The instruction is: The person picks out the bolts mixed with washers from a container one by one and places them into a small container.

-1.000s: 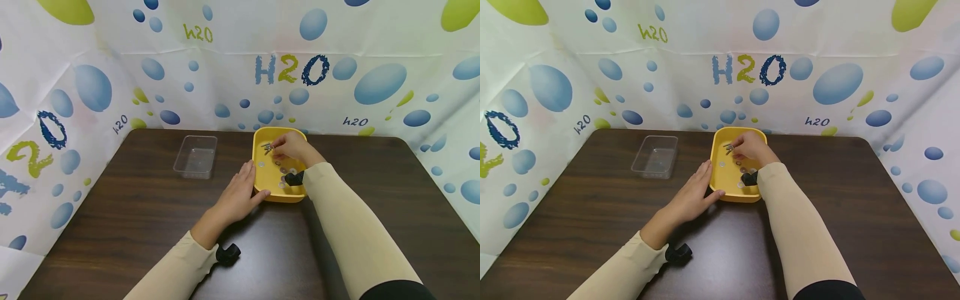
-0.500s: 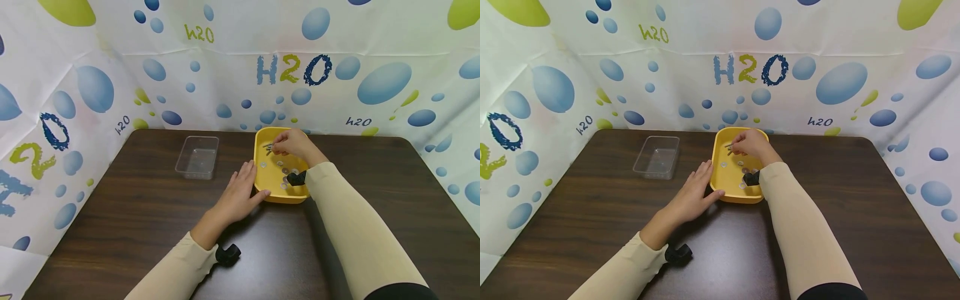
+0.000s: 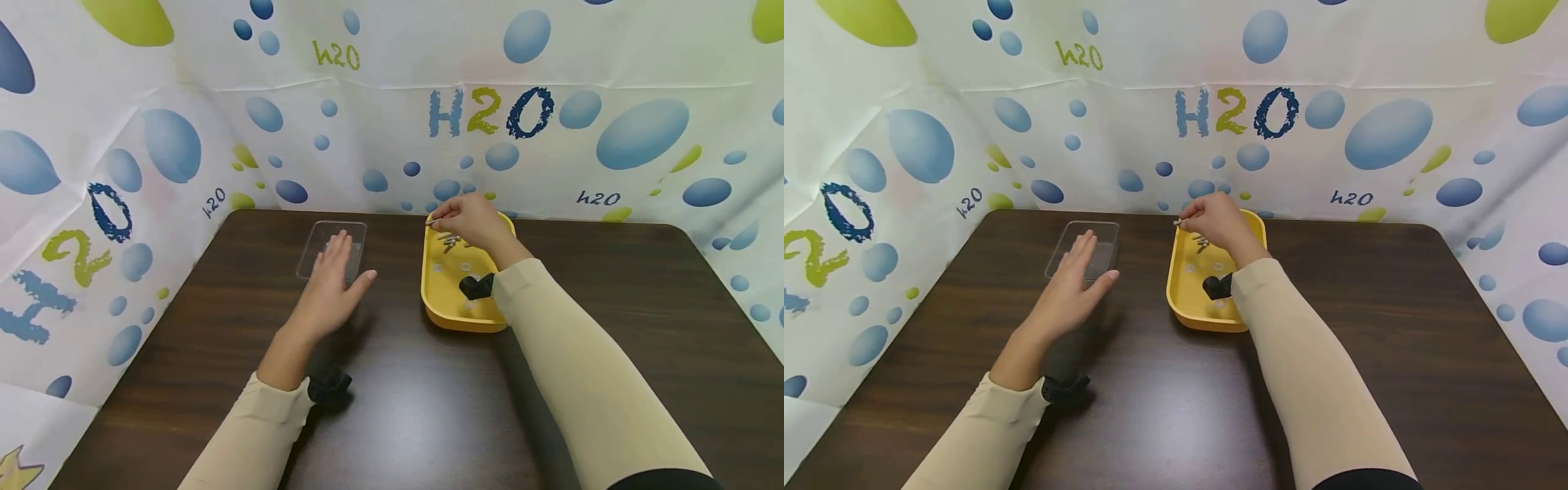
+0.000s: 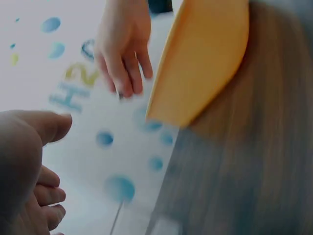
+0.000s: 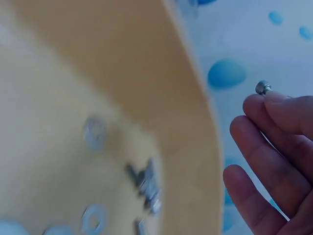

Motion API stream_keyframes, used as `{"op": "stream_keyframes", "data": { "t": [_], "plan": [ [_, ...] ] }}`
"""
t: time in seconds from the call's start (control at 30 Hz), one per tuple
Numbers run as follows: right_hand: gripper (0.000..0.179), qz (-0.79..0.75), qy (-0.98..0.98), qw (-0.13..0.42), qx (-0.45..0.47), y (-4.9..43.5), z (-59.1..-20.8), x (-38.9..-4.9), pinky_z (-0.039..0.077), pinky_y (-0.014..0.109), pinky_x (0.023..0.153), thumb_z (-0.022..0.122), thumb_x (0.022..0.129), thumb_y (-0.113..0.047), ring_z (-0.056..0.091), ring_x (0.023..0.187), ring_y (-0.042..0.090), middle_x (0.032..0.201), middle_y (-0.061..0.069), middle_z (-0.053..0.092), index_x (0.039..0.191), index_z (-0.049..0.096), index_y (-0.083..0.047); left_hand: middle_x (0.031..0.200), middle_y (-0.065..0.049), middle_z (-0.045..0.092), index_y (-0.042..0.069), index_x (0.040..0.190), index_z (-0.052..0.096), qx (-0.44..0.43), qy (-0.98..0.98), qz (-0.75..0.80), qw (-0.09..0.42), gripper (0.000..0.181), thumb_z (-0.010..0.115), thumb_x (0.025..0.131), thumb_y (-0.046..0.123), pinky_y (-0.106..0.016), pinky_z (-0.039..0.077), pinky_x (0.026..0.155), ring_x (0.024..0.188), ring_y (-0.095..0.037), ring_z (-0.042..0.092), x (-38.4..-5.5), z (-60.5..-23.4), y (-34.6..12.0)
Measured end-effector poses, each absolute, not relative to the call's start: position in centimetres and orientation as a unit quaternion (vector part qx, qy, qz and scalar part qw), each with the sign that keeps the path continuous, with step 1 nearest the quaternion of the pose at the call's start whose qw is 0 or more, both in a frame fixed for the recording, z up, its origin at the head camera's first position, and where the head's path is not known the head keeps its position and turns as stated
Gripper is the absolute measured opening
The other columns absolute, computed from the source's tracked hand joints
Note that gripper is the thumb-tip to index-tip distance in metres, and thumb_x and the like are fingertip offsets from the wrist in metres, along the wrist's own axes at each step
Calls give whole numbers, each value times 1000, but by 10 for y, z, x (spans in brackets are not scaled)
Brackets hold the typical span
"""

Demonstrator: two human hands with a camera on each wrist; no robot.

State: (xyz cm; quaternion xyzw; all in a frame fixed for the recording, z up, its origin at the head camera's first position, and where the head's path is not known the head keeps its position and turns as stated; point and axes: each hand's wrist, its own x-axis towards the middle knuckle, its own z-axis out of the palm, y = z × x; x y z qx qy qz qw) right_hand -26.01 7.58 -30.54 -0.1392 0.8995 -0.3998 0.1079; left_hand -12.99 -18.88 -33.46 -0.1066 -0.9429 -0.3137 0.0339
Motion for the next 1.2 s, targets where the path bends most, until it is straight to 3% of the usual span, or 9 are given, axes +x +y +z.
{"op": "stream_keyframes", "data": {
  "t": [0.17, 0.37, 0.57, 0.83, 1.03, 1.2],
  "plan": [
    [19, -426, 884, 89, -168, 49, -292, -252, 54, 34, 80, 69, 92, -27, 67, 98, 21, 103, 4, 74, 106, 74, -14, 166, -12, 7, 1, 157, 15, -85, -951, -296, 44, 84, 55, 98, 46, -56, 1, 122, 154, -28, 0, -136, -337, -224],
    [18, -412, 883, 62, -216, 14, -291, -240, 54, 35, 87, 70, 91, -32, 63, 95, 17, 101, -2, 72, 100, 76, -18, 166, -13, 5, 0, 157, 14, -82, -962, -261, 1, 85, 52, 99, 49, -55, 9, 122, 154, -30, 2, -144, -338, -257],
    [18, -381, 883, 36, -270, -22, -301, -225, 55, 30, 81, 69, 93, -32, 61, 87, 15, 96, -4, 72, 100, 77, -17, 166, -13, 5, 1, 157, 13, -71, -963, -258, -36, 84, 48, 100, 51, -56, 15, 121, 153, -31, 4, -146, -345, -274],
    [18, -371, 877, 31, -304, -55, -322, -208, 55, 23, 76, 69, 94, -31, 61, 81, 10, 91, -6, 72, 102, 76, -17, 166, -12, 10, 1, 156, 18, -74, -959, -268, -57, 68, 42, 105, 38, -57, 15, 120, 153, -33, 8, -147, -354, -281],
    [19, -327, 885, 24, -330, -70, -338, -202, 56, 25, 84, 68, 94, -30, 66, 89, 10, 100, -5, 75, 105, 76, -16, 165, -12, 13, 3, 157, 20, -63, -960, -269, -51, 61, 39, 106, 32, -56, 19, 119, 151, -33, 17, -148, -358, -284],
    [21, -285, 891, 28, -351, -75, -346, -201, 54, 28, 92, 66, 95, -28, 69, 99, 12, 107, -2, 75, 109, 76, -14, 165, -14, 13, 0, 156, 21, -70, -960, -267, -36, 58, 37, 107, 27, -54, 18, 120, 151, -32, 15, -150, -359, -284]
  ]
}}
